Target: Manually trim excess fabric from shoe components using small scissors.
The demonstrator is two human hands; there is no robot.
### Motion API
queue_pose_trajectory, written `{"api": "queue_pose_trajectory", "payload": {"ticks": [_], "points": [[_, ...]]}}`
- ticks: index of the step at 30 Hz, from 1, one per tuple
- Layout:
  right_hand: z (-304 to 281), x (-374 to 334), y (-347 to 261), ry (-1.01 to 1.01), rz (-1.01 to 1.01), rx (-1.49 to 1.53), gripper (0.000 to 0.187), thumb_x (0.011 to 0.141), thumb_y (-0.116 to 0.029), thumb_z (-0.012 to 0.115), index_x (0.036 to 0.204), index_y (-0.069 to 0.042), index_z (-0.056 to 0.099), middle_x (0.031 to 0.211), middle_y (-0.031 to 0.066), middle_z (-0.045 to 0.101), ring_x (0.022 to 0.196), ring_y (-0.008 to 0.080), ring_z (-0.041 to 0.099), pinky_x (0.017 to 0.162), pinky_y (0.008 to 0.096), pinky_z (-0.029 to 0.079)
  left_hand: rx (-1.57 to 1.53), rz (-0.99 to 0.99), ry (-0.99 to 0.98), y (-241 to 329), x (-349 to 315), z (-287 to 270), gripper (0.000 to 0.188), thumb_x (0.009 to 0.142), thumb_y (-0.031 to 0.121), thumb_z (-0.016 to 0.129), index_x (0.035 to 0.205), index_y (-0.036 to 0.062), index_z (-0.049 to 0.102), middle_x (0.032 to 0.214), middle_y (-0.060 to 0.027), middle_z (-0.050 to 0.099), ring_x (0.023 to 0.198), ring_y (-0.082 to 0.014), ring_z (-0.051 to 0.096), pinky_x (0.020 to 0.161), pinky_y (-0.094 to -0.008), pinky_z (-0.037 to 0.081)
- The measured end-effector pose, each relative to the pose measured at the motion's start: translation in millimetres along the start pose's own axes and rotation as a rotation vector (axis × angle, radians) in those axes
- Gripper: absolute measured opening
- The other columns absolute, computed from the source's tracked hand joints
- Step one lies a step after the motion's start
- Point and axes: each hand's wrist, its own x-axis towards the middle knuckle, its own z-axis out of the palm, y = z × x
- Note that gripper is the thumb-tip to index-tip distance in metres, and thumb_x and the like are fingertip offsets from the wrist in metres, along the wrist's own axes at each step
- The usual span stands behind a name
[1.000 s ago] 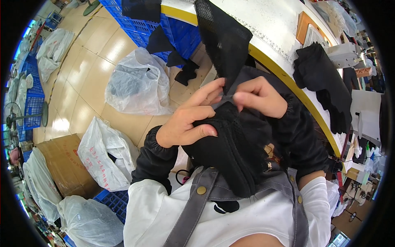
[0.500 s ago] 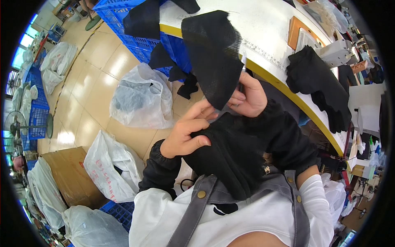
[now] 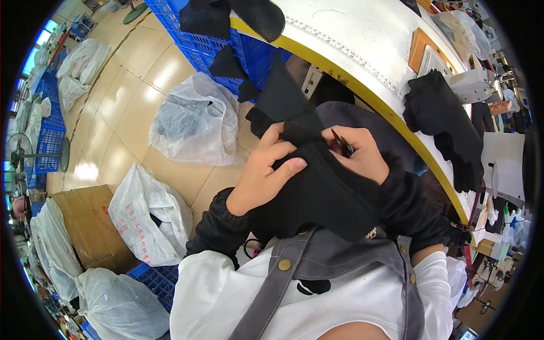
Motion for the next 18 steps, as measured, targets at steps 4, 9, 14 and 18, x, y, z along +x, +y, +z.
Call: {"api": "queue_pose_trajectory", "payload": {"ticks": [4, 9, 14, 18], "points": [[-28, 15, -13, -0.18, 0.355, 0.407, 0.024, 0.089, -0.025, 0.054, 0.097, -0.002, 0.054, 0.073, 0.0002, 0.051, 0.068, 0.0049, 0.046, 0.059, 0.0195, 0.037, 0.104, 0.096, 0.013, 4, -3, -5, 0.027, 0.077, 0.02, 0.067, 0.084, -0.004, 0.056, 0.098, -0.0173, 0.051, 0.086, -0.0308, 0.051, 0.075, -0.0338, 0.041], [-37, 42, -1, -0.372, 0.273, 0.118, 0.041, 0.091, -0.039, 0.048, 0.079, -0.002, 0.061, 0.058, -0.001, 0.048, 0.056, 0.0056, 0.043, 0.052, 0.0202, 0.033, 0.081, 0.1, 0.001, 4, -5, -6, 0.03, 0.076, 0.021, 0.069, 0.082, -0.0044, 0.055, 0.091, -0.0166, 0.052, 0.08, -0.0324, 0.052, 0.07, -0.032, 0.042], [-35, 62, 1, -0.463, 0.294, 0.104, 0.044, 0.09, -0.041, 0.05, 0.072, -0.002, 0.063, 0.051, -0.0017, 0.046, 0.048, 0.0057, 0.041, 0.047, 0.0213, 0.032, 0.091, 0.088, -0.006, 5, -6, -9, 0.031, 0.075, 0.022, 0.07, 0.082, -0.0045, 0.055, 0.09, -0.017, 0.052, 0.079, -0.0319, 0.052, 0.069, -0.0316, 0.042], [-34, 72, -6, -0.548, 0.331, 0.123, 0.04, 0.091, -0.036, 0.05, 0.076, -0.001, 0.062, 0.053, -0.0022, 0.044, 0.051, 0.0047, 0.04, 0.049, 0.0205, 0.032, 0.071, 0.08, -0.015, 3, -6, -9, 0.032, 0.075, 0.024, 0.07, 0.081, -0.0044, 0.056, 0.092, -0.0181, 0.053, 0.08, -0.0325, 0.053, 0.069, -0.0328, 0.043]]}}
